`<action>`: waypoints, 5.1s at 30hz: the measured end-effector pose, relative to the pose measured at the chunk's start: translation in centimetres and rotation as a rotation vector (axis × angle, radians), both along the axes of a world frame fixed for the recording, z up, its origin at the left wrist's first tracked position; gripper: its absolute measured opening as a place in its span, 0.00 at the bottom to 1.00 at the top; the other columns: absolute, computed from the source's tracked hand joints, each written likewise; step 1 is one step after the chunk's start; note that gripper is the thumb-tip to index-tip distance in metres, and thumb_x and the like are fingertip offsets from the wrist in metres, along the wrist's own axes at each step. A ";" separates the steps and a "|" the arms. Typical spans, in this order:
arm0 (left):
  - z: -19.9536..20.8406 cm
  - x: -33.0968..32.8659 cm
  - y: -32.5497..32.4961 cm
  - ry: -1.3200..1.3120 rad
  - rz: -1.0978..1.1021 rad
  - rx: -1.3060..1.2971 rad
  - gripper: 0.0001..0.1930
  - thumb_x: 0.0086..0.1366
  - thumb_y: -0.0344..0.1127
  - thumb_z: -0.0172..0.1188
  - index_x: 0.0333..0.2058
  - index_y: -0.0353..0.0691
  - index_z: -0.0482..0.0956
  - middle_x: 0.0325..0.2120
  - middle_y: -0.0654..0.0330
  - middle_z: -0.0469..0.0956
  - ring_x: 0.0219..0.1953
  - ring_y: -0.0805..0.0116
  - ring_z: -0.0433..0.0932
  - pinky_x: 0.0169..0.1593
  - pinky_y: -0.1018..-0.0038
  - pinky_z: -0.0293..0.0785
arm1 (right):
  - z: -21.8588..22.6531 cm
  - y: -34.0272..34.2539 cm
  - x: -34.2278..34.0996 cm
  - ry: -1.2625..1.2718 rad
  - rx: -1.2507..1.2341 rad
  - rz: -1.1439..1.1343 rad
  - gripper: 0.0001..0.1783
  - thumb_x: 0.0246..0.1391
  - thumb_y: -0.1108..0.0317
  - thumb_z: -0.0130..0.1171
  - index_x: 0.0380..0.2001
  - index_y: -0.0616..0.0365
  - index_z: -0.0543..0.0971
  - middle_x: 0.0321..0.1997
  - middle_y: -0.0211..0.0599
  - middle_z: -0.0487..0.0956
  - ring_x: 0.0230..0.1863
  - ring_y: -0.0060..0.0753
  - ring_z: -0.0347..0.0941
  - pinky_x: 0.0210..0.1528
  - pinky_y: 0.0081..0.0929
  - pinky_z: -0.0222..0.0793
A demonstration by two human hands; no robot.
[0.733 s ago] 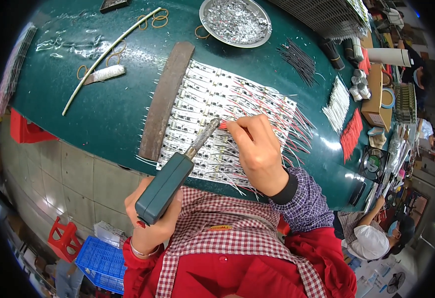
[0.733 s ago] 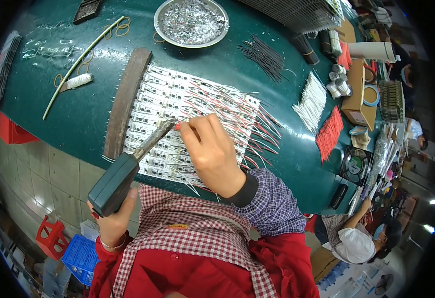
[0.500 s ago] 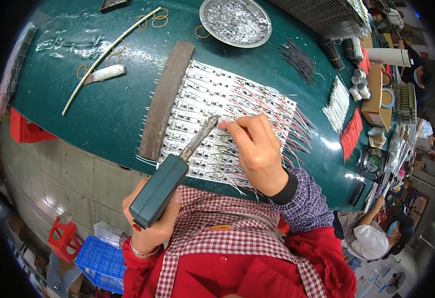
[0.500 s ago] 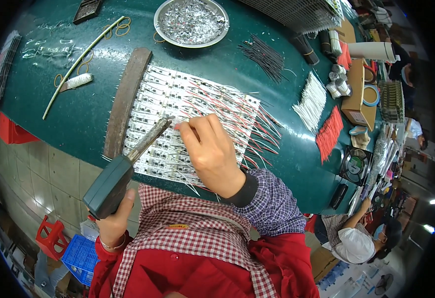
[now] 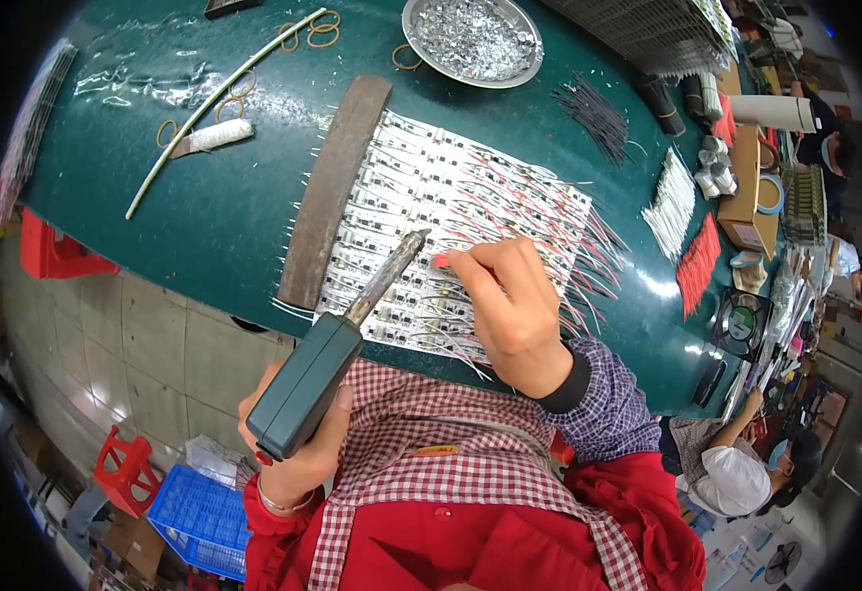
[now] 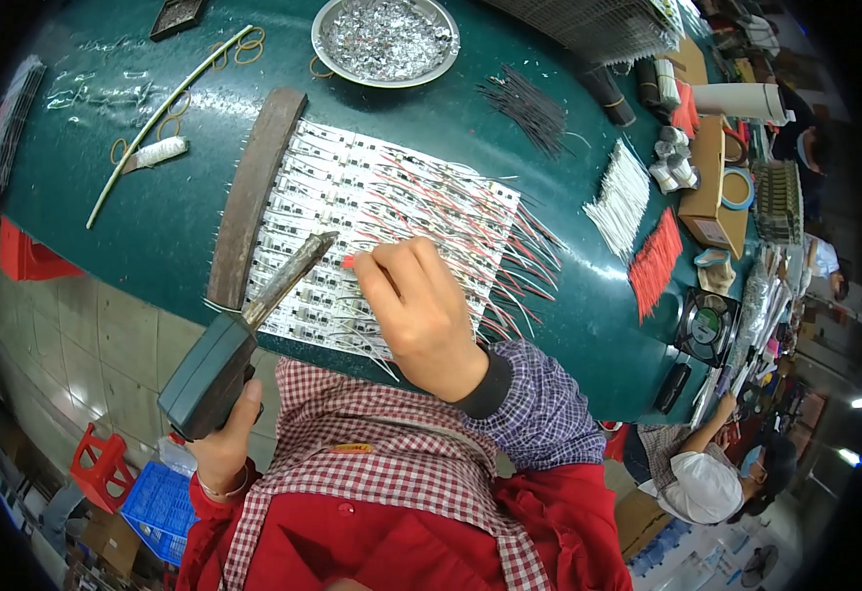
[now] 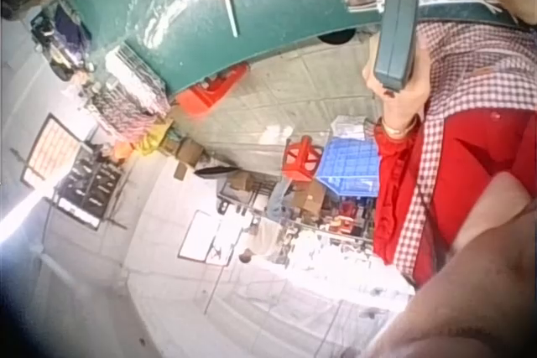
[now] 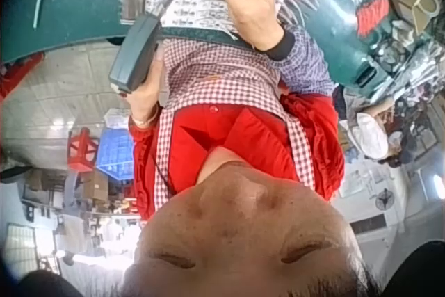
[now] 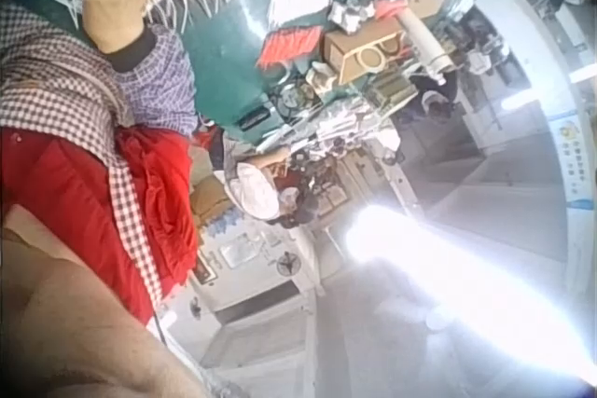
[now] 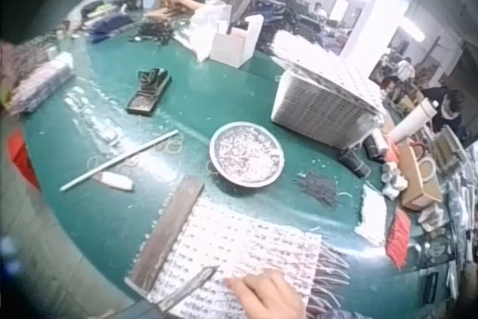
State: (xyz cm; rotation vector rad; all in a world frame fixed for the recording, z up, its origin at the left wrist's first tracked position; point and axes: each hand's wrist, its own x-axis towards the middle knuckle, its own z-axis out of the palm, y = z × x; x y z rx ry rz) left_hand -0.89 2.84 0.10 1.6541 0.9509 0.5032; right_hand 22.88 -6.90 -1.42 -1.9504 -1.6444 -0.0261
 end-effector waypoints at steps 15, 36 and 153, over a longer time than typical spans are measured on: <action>0.8 0.8 0.5 0.017 -0.130 0.083 0.09 0.53 0.22 0.67 0.35 0.29 0.82 0.28 0.56 0.79 0.25 0.70 0.78 0.28 0.76 0.72 | -0.4 -0.1 -0.3 0.012 -0.046 -0.002 0.19 0.40 0.83 0.60 0.41 0.70 0.78 0.37 0.42 0.74 0.36 0.39 0.69 0.33 0.30 0.69; 0.3 -1.0 -0.4 0.006 -0.008 0.006 0.12 0.52 0.23 0.68 0.37 0.28 0.82 0.28 0.54 0.79 0.22 0.69 0.77 0.25 0.75 0.70 | -0.4 0.2 -0.7 -0.010 0.015 -0.021 0.16 0.41 0.81 0.61 0.39 0.68 0.78 0.36 0.40 0.73 0.35 0.39 0.69 0.32 0.31 0.68; 1.0 -2.0 -1.1 0.022 -0.126 0.083 0.09 0.53 0.21 0.67 0.35 0.29 0.81 0.28 0.56 0.80 0.24 0.70 0.78 0.28 0.77 0.71 | -1.0 -1.7 -3.4 0.018 0.002 -0.038 0.17 0.40 0.82 0.60 0.39 0.66 0.78 0.35 0.40 0.73 0.34 0.39 0.68 0.32 0.32 0.67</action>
